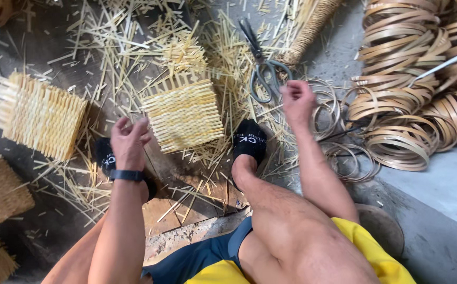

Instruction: The person sits on the floor assembling woven bamboo basket trays. They trim bamboo strips with scissors, fit a round woven mat into a bamboo rim, press the rim pieces together, and place finished round baskets onto a stack of completed baskets.

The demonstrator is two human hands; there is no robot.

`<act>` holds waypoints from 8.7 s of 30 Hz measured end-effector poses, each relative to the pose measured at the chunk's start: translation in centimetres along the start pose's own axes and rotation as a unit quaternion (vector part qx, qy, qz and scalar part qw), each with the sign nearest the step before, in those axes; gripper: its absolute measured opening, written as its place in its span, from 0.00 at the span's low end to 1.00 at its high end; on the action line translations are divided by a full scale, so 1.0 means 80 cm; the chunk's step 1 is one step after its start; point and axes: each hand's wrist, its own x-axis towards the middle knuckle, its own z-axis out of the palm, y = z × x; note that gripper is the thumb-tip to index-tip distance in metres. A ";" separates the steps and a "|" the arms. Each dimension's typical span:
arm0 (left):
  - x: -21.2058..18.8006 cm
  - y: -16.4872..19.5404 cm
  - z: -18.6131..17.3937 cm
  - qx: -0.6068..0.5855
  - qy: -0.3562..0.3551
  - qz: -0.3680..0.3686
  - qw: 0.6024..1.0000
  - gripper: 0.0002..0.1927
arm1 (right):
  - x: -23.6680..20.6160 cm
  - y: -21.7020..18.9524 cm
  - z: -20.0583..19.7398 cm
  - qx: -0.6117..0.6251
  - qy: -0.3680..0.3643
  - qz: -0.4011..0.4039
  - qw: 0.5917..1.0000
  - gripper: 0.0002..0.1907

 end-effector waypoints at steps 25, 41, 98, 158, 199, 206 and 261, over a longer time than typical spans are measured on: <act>-0.145 0.154 0.143 -0.255 -0.362 -0.098 0.891 0.18 | -0.085 -0.377 -0.120 -0.421 -0.296 -0.636 0.575 0.06; -0.178 0.211 0.072 -0.301 -0.421 0.002 0.855 0.13 | -0.075 -0.414 -0.097 0.332 -0.438 0.041 0.835 0.22; -0.023 0.063 0.112 0.211 0.127 0.230 0.942 0.46 | 0.044 -0.013 -0.148 -0.416 0.047 -0.058 0.906 0.21; -0.052 0.066 0.051 0.090 0.048 0.323 0.941 0.20 | 0.126 -0.126 -0.114 -0.312 -0.118 -0.288 0.898 0.07; -0.109 0.145 0.034 -0.196 -0.303 -0.094 0.928 0.19 | -0.087 -0.307 0.070 0.381 -0.545 0.219 0.714 0.22; -0.101 0.144 0.030 -0.277 -0.296 -0.086 0.910 0.17 | -0.091 -0.312 0.063 0.352 -0.460 0.179 0.796 0.18; 0.009 0.021 0.016 0.254 0.040 0.099 0.961 0.09 | -0.087 -0.172 0.176 -0.140 -0.202 -0.025 0.969 0.09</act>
